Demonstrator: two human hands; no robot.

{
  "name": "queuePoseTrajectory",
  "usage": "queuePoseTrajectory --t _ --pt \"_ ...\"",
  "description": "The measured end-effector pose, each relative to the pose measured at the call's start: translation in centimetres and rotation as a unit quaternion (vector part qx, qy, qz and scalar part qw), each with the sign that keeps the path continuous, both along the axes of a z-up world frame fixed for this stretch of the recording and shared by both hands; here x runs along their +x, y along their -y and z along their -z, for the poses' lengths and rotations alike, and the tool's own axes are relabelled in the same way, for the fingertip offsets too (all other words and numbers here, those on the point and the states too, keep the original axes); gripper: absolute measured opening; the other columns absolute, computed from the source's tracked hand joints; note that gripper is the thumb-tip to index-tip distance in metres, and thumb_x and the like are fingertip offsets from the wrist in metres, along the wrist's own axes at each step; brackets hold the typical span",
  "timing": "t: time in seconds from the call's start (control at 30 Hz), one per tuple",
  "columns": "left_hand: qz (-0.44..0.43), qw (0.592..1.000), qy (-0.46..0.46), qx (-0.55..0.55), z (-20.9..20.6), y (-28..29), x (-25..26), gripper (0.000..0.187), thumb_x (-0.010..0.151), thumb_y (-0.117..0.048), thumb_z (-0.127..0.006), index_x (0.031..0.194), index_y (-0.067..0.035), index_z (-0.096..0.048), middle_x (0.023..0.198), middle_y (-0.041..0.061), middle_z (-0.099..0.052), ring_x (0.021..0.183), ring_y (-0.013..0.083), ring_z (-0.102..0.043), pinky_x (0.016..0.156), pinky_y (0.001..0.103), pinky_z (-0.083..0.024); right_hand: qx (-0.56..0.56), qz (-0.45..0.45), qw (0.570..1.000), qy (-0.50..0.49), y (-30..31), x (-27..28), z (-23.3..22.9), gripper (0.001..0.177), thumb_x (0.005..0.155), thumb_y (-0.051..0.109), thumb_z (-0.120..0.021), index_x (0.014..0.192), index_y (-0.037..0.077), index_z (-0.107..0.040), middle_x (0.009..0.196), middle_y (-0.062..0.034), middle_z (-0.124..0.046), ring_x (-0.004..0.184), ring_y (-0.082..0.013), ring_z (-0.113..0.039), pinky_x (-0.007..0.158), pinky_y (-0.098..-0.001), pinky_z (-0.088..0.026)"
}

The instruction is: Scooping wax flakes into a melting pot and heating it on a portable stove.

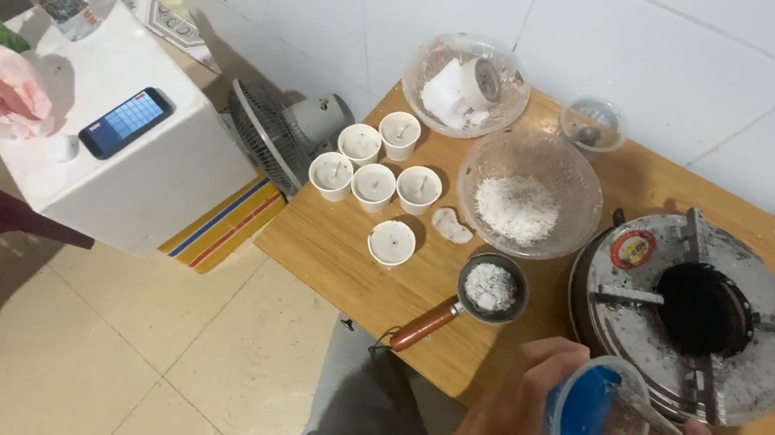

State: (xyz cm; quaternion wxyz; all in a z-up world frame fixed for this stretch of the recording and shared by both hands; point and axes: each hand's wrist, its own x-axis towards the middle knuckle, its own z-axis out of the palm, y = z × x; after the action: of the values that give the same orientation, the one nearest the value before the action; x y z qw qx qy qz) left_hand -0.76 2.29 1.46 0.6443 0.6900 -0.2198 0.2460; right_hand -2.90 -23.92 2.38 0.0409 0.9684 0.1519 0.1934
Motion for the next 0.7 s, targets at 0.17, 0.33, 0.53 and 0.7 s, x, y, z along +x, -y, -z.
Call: queuePoseTrajectory --t 0.17,0.33,0.53,0.7 --pt "0.003 0.998 -0.067 0.011 -0.6 -0.1 0.0 0.071 0.086 -0.024 -0.076 0.140 -0.002 -0.037 0.134 0.026 -0.044 0.125 0.0393 -0.056 0.096 0.047 -0.055 0.011 -0.006 0.998 0.061 0.1 0.4 0.6 0.064 0.095 -0.014 -0.074 0.137 0.035 -0.078 0.086 -0.0012 -0.053 0.061 -0.0236 -0.051 0.066 -0.0379 -0.046" --pt "-0.057 0.998 0.006 0.007 -1.0 0.6 0.5 0.069 0.086 -0.021 -0.082 0.138 0.002 -0.044 0.129 0.025 -0.054 0.118 0.0404 -0.063 0.103 0.045 -0.055 -0.101 0.063 0.992 0.051 -3.6 -0.5 -6.3 0.060 0.102 -0.002 -0.070 0.138 0.046 -0.069 0.083 0.0064 -0.056 0.053 -0.0227 -0.057 0.054 -0.0389 -0.045" --pt "-0.073 0.996 -0.017 0.046 -1.0 1.3 0.8 0.086 0.077 -0.020 -0.091 0.142 -0.003 -0.037 0.128 0.023 -0.059 0.116 0.0371 -0.063 0.094 0.049 -0.058 -0.120 -0.065 0.991 -0.008 -0.5 -0.1 -5.5 0.064 0.090 0.009 -0.066 0.149 0.030 -0.054 0.095 -0.0005 -0.055 0.056 -0.0188 -0.059 0.044 -0.0415 -0.049" --pt "-0.080 0.995 -0.052 0.020 -1.6 1.7 0.8 0.084 0.069 -0.023 -0.095 0.135 0.001 -0.048 0.124 0.022 -0.060 0.115 0.0357 -0.064 0.095 0.045 -0.058 -0.079 -0.099 0.992 0.016 -0.4 0.2 -6.1 0.060 0.088 -0.001 -0.068 0.142 0.024 -0.061 0.086 0.0013 -0.055 0.055 -0.0137 -0.057 0.037 -0.0400 -0.046"
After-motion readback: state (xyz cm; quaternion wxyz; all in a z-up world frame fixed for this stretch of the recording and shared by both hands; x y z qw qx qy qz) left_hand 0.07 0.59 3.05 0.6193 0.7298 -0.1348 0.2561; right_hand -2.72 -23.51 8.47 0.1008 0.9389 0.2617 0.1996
